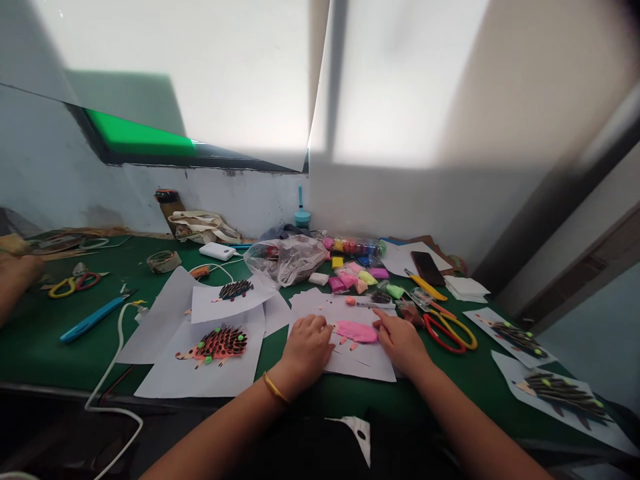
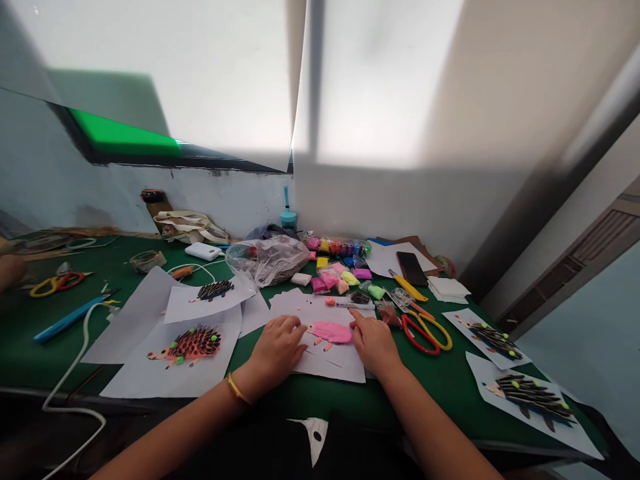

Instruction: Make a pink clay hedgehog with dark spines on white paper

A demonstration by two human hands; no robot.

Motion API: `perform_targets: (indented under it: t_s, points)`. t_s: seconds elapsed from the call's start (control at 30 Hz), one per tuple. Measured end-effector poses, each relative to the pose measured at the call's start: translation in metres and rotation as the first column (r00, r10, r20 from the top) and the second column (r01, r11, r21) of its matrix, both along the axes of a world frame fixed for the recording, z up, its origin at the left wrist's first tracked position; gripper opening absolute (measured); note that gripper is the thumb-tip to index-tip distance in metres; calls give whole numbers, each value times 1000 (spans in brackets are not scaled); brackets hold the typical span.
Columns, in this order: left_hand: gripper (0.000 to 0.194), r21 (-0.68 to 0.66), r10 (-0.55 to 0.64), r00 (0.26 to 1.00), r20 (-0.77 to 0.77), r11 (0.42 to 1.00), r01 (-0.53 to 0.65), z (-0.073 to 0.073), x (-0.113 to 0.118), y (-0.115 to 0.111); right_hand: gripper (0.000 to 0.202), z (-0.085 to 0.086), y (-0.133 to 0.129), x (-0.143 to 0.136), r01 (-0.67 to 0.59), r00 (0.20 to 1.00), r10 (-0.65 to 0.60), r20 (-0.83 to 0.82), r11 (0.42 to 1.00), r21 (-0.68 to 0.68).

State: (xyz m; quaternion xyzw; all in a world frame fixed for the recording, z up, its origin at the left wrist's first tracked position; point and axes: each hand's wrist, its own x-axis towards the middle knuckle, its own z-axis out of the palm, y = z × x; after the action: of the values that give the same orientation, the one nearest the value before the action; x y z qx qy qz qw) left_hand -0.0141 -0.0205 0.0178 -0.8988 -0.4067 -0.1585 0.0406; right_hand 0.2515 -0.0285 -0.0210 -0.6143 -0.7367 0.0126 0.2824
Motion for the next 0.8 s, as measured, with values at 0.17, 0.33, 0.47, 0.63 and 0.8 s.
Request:
perform_targets:
  t_s: [0.17, 0.33, 0.47, 0.63, 0.8]
  points:
    - [15, -55, -82, 997, 1, 995, 82, 2, -5, -30, 46, 0, 1, -1, -15, 1000, 15, 9, 1000, -6]
    - [18, -94, 35, 999, -9, 995, -36, 8, -6, 13, 45, 1, 1, -2, -40, 999, 40, -2, 999, -9]
    - [24, -131, 180, 983, -49, 974, -185, 10, 0, 62, 43, 2, 0, -2, -50, 999, 51, -10, 998, 23]
    - [25, -165, 176, 983, -58, 969, -183, 3, 5, 86, 42, 2, -1, -2, -78, 997, 79, -24, 997, 24]
    - [23, -159, 209, 978, -25, 965, -210, 3, 3, 85, 44, 3, -2, -5, -137, 989, 134, -60, 990, -39]
